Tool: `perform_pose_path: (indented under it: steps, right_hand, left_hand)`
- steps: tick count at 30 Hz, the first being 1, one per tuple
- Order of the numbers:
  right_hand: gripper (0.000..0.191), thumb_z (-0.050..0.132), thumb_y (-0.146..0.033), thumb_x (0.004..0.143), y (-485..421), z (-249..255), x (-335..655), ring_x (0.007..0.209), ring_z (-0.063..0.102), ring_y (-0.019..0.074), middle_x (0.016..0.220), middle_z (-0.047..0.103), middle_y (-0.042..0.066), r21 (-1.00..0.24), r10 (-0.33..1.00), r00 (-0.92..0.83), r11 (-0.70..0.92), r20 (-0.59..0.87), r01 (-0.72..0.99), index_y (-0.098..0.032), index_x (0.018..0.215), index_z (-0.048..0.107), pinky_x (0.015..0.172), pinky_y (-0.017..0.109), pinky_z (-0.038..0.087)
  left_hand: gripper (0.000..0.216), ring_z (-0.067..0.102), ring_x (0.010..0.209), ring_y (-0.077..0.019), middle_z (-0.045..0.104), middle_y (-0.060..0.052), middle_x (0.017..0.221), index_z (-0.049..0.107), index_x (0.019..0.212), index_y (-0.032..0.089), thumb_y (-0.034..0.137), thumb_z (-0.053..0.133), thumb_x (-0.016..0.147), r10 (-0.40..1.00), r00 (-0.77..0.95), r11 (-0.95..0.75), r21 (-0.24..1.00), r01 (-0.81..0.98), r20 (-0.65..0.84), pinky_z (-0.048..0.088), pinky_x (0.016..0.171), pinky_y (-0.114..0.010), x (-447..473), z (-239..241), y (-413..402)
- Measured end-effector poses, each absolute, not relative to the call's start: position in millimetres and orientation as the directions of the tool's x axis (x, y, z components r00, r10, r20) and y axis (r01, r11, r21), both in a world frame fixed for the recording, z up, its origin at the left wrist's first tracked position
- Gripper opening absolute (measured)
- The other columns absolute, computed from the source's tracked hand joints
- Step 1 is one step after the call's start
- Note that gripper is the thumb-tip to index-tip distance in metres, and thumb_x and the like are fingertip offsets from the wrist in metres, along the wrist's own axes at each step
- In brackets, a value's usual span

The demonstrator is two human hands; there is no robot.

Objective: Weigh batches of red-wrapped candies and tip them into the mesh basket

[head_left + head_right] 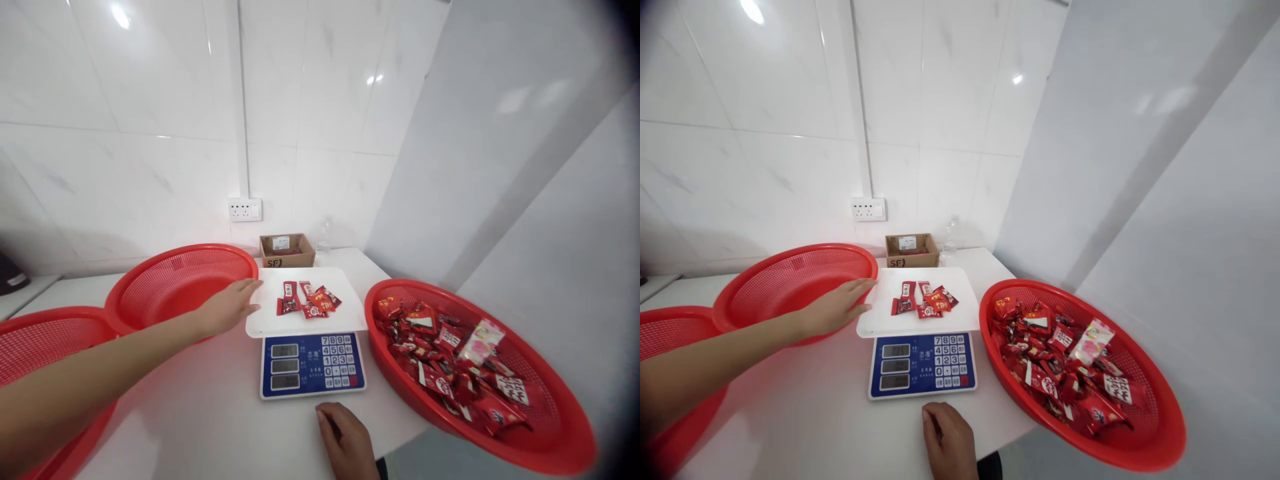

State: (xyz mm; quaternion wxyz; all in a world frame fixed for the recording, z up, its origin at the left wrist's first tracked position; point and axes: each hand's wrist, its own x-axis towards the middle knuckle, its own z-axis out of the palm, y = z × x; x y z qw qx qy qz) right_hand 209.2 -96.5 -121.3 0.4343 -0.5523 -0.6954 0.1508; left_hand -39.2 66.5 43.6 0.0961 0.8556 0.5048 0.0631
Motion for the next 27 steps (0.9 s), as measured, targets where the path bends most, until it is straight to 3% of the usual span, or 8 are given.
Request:
perform_pose_path:
  steps: [4, 8, 10, 13, 19, 23, 27]
  right_hand:
    - [0.026, 0.043, -0.034, 0.089, -96, -127, 207, 0.066, 0.063, 0.0166, 0.071, 0.066, 0.004, -0.702, 0.888, 0.033, 0.338, 0.458, 0.627, -0.021, 0.080, 0.063, 0.060, 0.025, 0.050]
    - [0.027, 0.042, -0.035, 0.089, -94, -133, 207, 0.064, 0.062, 0.0164, 0.070, 0.066, 0.004, -0.686, 0.870, 0.038, 0.360, 0.492, 0.633, -0.021, 0.080, 0.063, 0.059, 0.025, 0.049]
    - [0.028, 0.041, -0.036, 0.090, -93, -136, 207, 0.062, 0.062, 0.0158, 0.069, 0.066, 0.003, -0.668, 0.861, 0.039, 0.364, 0.507, 0.649, -0.021, 0.079, 0.062, 0.058, 0.025, 0.049]
    - [0.031, 0.038, -0.038, 0.090, -91, -138, 207, 0.060, 0.062, 0.0154, 0.066, 0.065, 0.003, -0.638, 0.846, 0.038, 0.372, 0.533, 0.674, -0.022, 0.078, 0.062, 0.056, 0.024, 0.048]
    - [0.034, 0.036, -0.040, 0.091, -90, -138, 207, 0.059, 0.062, 0.0153, 0.065, 0.065, 0.003, -0.631, 0.837, 0.037, 0.382, 0.546, 0.675, -0.022, 0.076, 0.062, 0.055, 0.024, 0.048]
    - [0.034, 0.036, -0.039, 0.091, -90, -139, 207, 0.059, 0.062, 0.0151, 0.065, 0.065, 0.002, -0.629, 0.839, 0.040, 0.374, 0.543, 0.682, -0.022, 0.077, 0.062, 0.055, 0.024, 0.048]
    - [0.034, 0.037, -0.039, 0.091, -90, -139, 207, 0.060, 0.061, 0.0146, 0.065, 0.065, 0.002, -0.624, 0.839, 0.029, 0.381, 0.543, 0.682, -0.022, 0.076, 0.062, 0.055, 0.024, 0.047]
  left_hand:
    - [0.062, 0.018, 0.137, -0.0243, 0.021, -0.010, 0.149, 0.024, 0.141, 0.022, 0.043, 0.042, 0.086, 0.783, 0.621, -0.601, 0.224, 0.767, -0.027, 0.021, 0.109, -0.039, 11, 32, 84]
    - [0.074, 0.009, 0.137, -0.0346, 0.016, -0.015, 0.150, 0.019, 0.142, 0.023, 0.056, 0.044, 0.080, 0.755, 0.652, -0.627, 0.221, 0.747, -0.064, 0.020, 0.105, -0.055, 53, 13, 102]
    - [0.081, 0.009, 0.136, -0.0379, 0.015, -0.016, 0.150, 0.018, 0.142, 0.026, 0.067, 0.041, 0.076, 0.751, 0.658, -0.635, 0.214, 0.742, -0.054, 0.018, 0.102, -0.060, 69, 7, 107]
    - [0.086, 0.018, 0.134, -0.0375, 0.023, -0.014, 0.147, 0.023, 0.139, 0.030, 0.072, 0.047, 0.068, 0.730, 0.683, -0.669, 0.190, 0.719, -0.019, 0.020, 0.102, -0.059, 86, 4, 111]
    - [0.041, 0.046, 0.111, -0.0286, 0.055, -0.011, 0.116, 0.052, 0.116, 0.022, 0.049, 0.042, 0.086, 0.721, 0.688, -0.692, 0.117, 0.712, 0.078, 0.039, 0.088, -0.046, 88, 7, 118]
    - [0.028, 0.051, 0.102, -0.0220, 0.058, -0.008, 0.104, 0.057, 0.105, 0.018, 0.033, 0.038, 0.091, 0.724, 0.682, -0.690, 0.087, 0.719, 0.108, 0.043, 0.083, -0.039, 74, 8, 124]
    - [0.032, 0.051, 0.102, -0.0219, 0.059, -0.009, 0.104, 0.058, 0.103, 0.020, 0.032, 0.030, 0.093, 0.754, 0.636, -0.653, 0.086, 0.753, 0.163, 0.044, 0.081, -0.033, 46, 19, 123]
